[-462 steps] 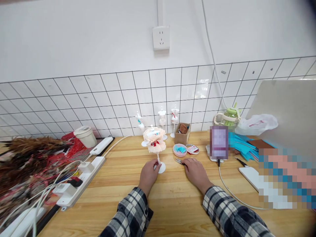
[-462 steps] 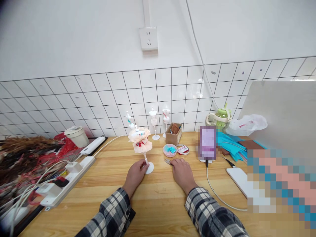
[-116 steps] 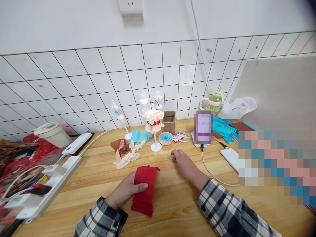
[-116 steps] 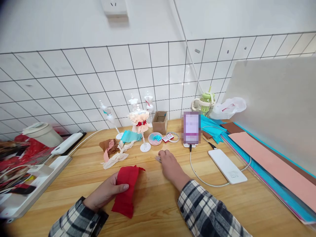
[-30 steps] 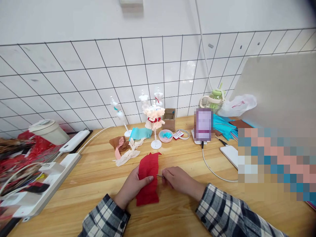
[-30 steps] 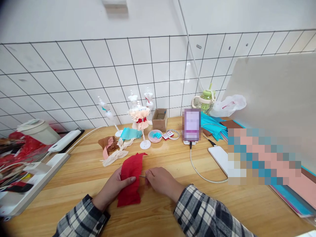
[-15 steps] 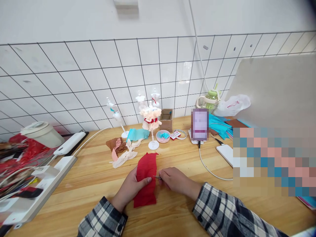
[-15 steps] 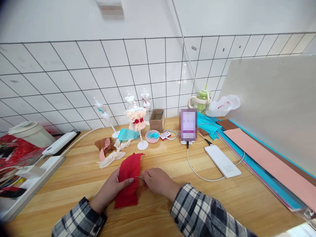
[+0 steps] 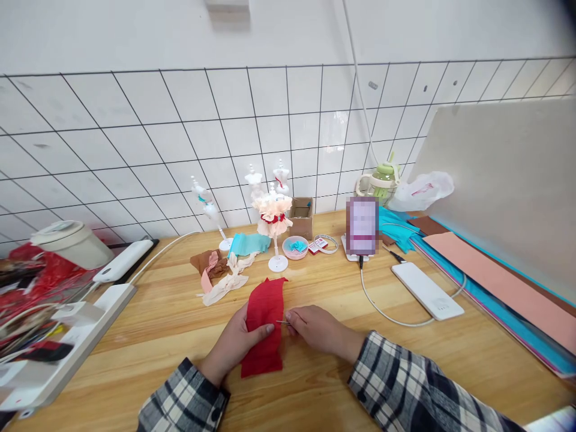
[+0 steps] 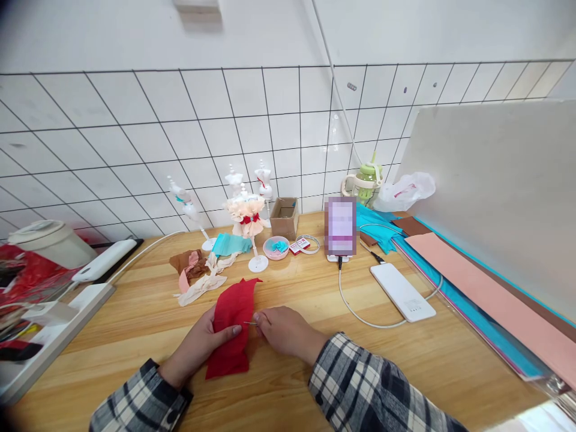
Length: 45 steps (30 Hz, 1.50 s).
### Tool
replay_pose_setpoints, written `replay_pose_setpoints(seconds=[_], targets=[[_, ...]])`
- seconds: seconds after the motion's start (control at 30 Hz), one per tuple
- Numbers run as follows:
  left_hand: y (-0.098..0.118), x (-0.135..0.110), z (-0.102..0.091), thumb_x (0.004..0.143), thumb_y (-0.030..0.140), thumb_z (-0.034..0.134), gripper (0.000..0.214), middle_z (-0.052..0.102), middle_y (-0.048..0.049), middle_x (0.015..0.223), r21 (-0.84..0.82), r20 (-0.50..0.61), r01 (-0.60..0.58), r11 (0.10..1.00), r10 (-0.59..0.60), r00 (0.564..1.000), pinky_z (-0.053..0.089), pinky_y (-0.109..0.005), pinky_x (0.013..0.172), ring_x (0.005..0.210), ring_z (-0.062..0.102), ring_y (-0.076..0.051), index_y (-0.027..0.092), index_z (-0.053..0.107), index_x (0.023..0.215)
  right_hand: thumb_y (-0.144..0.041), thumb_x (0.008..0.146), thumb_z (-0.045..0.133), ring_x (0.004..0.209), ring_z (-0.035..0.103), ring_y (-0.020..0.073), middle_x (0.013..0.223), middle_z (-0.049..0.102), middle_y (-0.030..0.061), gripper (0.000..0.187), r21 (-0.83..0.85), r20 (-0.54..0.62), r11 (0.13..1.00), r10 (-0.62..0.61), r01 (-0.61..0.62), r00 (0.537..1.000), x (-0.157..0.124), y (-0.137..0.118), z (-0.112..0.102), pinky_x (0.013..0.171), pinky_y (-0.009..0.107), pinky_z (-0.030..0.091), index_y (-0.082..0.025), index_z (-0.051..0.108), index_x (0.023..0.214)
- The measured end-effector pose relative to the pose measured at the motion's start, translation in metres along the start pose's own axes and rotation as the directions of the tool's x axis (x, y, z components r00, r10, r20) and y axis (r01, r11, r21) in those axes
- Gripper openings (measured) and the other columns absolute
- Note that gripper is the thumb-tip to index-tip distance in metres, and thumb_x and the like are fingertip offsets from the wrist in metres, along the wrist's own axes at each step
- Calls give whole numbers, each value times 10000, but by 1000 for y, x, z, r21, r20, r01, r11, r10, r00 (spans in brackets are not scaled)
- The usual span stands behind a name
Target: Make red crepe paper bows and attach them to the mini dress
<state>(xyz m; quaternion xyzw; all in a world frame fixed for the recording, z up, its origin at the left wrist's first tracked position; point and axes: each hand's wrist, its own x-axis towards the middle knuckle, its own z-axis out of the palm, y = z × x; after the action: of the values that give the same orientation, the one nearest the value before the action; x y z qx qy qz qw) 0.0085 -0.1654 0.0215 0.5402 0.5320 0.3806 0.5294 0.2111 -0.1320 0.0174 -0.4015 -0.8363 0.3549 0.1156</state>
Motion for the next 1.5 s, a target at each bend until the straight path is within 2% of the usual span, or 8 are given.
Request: replay_pose_setpoints(seconds=[0.2,0.43,0.9,1.03,1.5], targets=[[2,-1,0,711,372,719,525,671,-106,1106,-12,15,-21,1000,21,1000,505,-354,818,979,624,-268,154,527,1148,-375,968,219,655,490,137,709,596,19,429,-31,-3,999,14,-14,1000,-1,-3,-2,597,248,306,-195,505,703],[5,-2,2,700,386,723,504,680,-99,1072,30,10,-22,999,22,1000,502,-341,795,952,627,-262,149,543,1107,-387,977,205,685,511,131,711,587,4,453,48,12,998,-36,35,999,-2,-1,-1,633,237,336,-199,519,710],[7,-2,4,688,392,727,514,678,-92,1046,63,14,-47,997,46,999,495,-345,801,921,620,-253,147,545,1102,-386,977,205,658,484,133,711,577,9,430,-12,2,999,-40,40,999,-2,-2,1,611,247,320,-199,495,721],[6,-2,4,693,388,723,538,676,-91,1063,41,34,-59,997,57,998,494,-348,805,940,617,-257,153,533,1138,-411,983,173,655,489,132,708,579,11,472,14,-2,999,-46,46,999,-3,-4,0,608,246,326,-195,507,729],[7,-2,5,679,401,737,502,678,-71,997,43,55,-71,997,68,996,489,-355,798,879,617,-244,165,554,1082,-445,979,193,657,494,140,751,623,31,494,-52,28,999,-16,17,999,-3,-6,-1,599,250,314,-187,574,798]])
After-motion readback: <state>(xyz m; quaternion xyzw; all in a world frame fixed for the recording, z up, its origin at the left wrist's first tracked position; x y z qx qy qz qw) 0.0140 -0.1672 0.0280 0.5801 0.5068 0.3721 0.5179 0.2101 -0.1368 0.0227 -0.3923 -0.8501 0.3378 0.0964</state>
